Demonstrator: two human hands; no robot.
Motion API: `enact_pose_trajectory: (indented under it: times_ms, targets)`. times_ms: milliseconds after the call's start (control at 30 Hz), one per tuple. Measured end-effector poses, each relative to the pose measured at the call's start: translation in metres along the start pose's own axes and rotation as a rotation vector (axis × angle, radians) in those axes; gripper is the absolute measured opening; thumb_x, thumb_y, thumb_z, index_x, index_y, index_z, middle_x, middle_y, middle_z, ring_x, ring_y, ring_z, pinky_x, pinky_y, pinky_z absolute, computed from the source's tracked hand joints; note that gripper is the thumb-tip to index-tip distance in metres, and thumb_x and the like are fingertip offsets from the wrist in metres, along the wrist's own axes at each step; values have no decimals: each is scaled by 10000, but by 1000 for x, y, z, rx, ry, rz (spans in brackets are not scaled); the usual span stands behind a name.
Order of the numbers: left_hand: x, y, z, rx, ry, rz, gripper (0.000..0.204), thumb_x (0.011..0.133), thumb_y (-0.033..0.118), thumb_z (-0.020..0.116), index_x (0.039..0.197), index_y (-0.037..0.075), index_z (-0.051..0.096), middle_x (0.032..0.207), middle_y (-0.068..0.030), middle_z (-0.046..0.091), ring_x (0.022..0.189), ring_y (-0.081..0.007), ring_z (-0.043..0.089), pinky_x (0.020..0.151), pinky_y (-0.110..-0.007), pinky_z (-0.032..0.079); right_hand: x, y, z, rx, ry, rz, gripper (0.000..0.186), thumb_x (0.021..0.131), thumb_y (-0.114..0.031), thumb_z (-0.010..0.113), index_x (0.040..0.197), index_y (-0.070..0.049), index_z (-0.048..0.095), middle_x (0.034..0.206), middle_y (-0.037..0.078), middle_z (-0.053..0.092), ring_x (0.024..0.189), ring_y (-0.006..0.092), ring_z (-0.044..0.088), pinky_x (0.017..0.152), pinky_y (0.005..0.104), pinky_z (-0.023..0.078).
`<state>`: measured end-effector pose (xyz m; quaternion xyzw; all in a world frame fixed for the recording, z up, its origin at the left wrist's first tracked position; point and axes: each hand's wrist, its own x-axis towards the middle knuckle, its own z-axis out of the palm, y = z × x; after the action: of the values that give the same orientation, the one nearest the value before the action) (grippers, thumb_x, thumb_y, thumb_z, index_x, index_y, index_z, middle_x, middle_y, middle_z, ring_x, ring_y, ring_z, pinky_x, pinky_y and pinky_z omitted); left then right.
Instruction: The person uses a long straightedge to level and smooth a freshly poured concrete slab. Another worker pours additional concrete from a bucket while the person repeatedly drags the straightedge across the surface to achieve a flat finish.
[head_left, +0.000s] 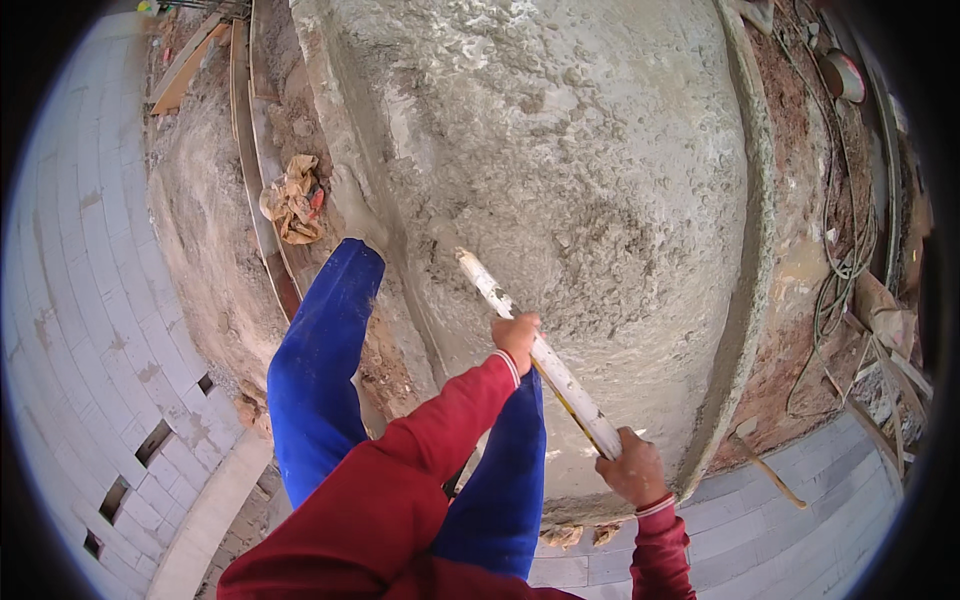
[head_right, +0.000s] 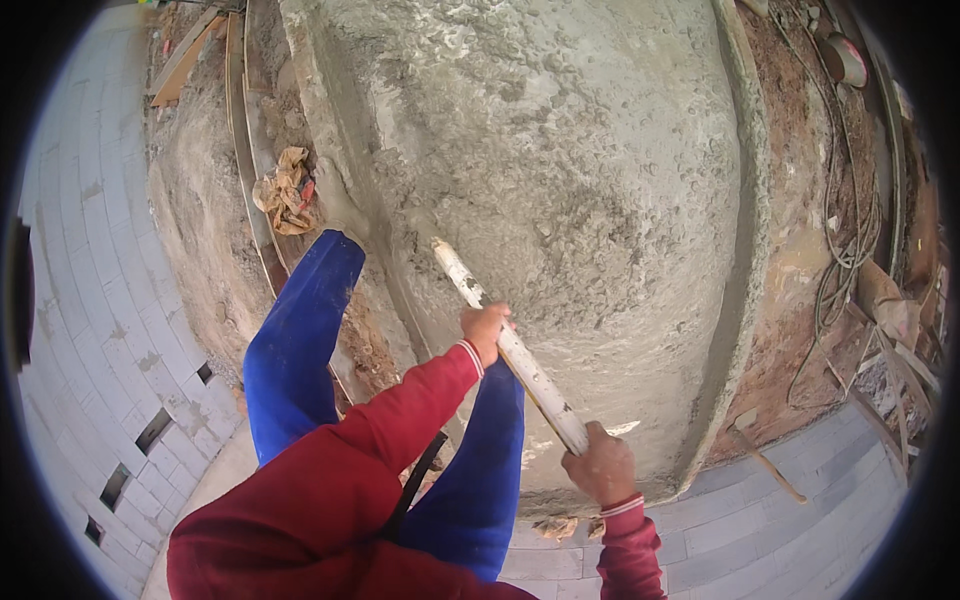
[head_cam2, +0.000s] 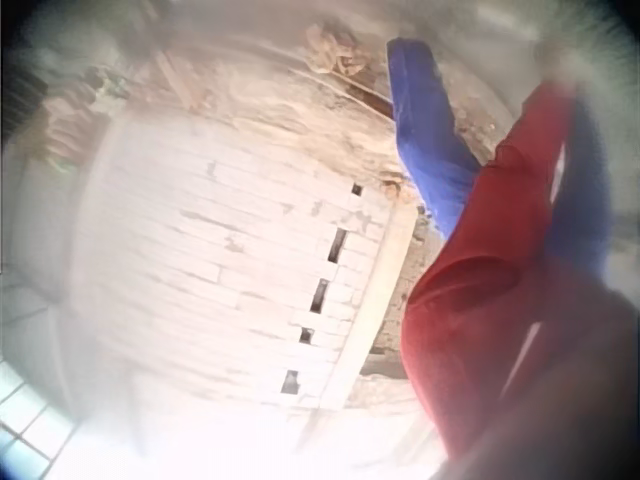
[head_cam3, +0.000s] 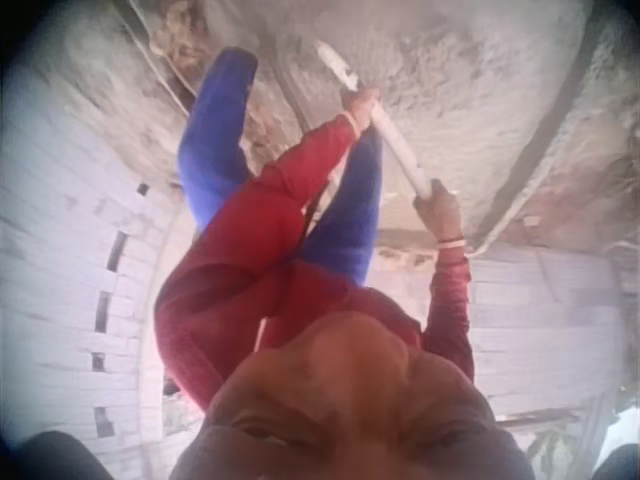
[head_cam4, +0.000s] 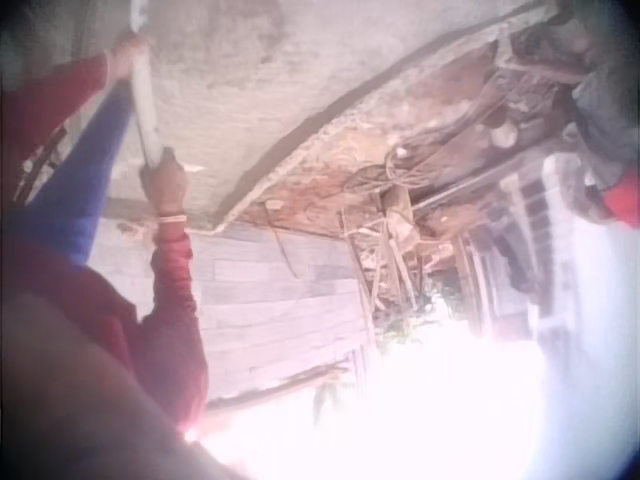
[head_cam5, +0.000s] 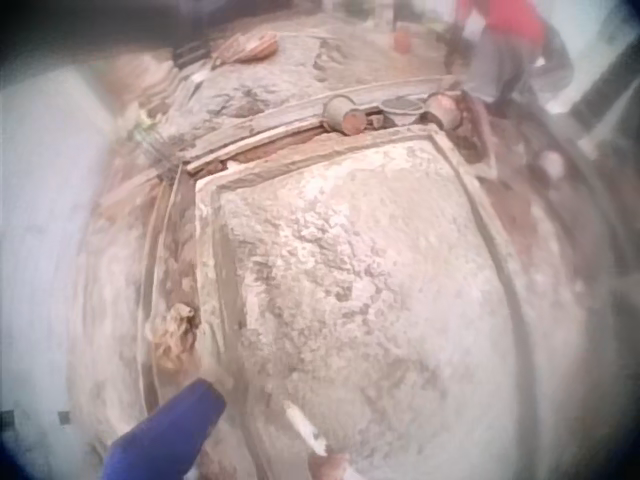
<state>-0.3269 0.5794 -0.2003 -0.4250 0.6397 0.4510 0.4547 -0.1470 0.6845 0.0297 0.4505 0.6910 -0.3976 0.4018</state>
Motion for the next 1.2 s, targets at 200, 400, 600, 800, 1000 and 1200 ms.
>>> enact_pose_trajectory:
  times_ms: [200, 400, 600, 800, 1000, 1200]
  targets:
    - [-133, -48, 56, -20, -292, -202, 411, 764, -15, 694, 1041, 29, 394, 863, -111, 552, 645, -259, 655, 594, -392, 577, -111, 72, -52, -139, 171, 153, 279, 631, -170, 723, 866, -68, 615, 736, 202, 662, 700, 417, 662, 642, 483, 536]
    - [-120, 4, 41, 28, -329, 81, 454, 754, -55, 687, 1096, 25, 400, 868, -115, 569, 612, -235, 647, 552, -352, 575, -72, 59, 25, 76, 75, 178, 347, 707, -237, 703, 1000, -98, 580, 764, 198, 673, 736, 419, 667, 669, 506, 537]
    - [-86, 27, -5, 291, -256, 145, 376, 759, -38, 659, 1060, 11, 440, 743, -100, 572, 552, -228, 632, 522, -360, 568, -54, 16, 153, 318, 224, 145, 331, 700, -237, 736, 944, -105, 555, 787, 166, 669, 705, 393, 666, 622, 483, 532]
    - [-90, -144, -27, 625, -288, -154, 421, 716, -68, 666, 1068, 10, 449, 765, -107, 585, 591, -232, 640, 544, -364, 557, -133, 69, 303, 580, 306, 544, 316, 643, -187, 752, 910, -100, 608, 748, 155, 669, 693, 382, 675, 626, 481, 535]
    - [0, -112, 42, 802, -371, 7, 335, 714, -74, 659, 992, 10, 493, 727, -102, 596, 592, -230, 638, 561, -371, 548, 6, 35, 336, 831, 379, 512, 331, 669, -217, 754, 938, -97, 604, 745, 190, 668, 696, 407, 670, 623, 491, 529]
    - [19, -44, 181, 931, -573, 476, 276, 781, -37, 642, 990, -3, 465, 781, -109, 593, 625, -236, 647, 618, -375, 571, 158, 55, 256, 1017, 499, 246, 409, 699, -190, 740, 1073, -77, 620, 866, 183, 692, 782, 396, 675, 686, 471, 543]
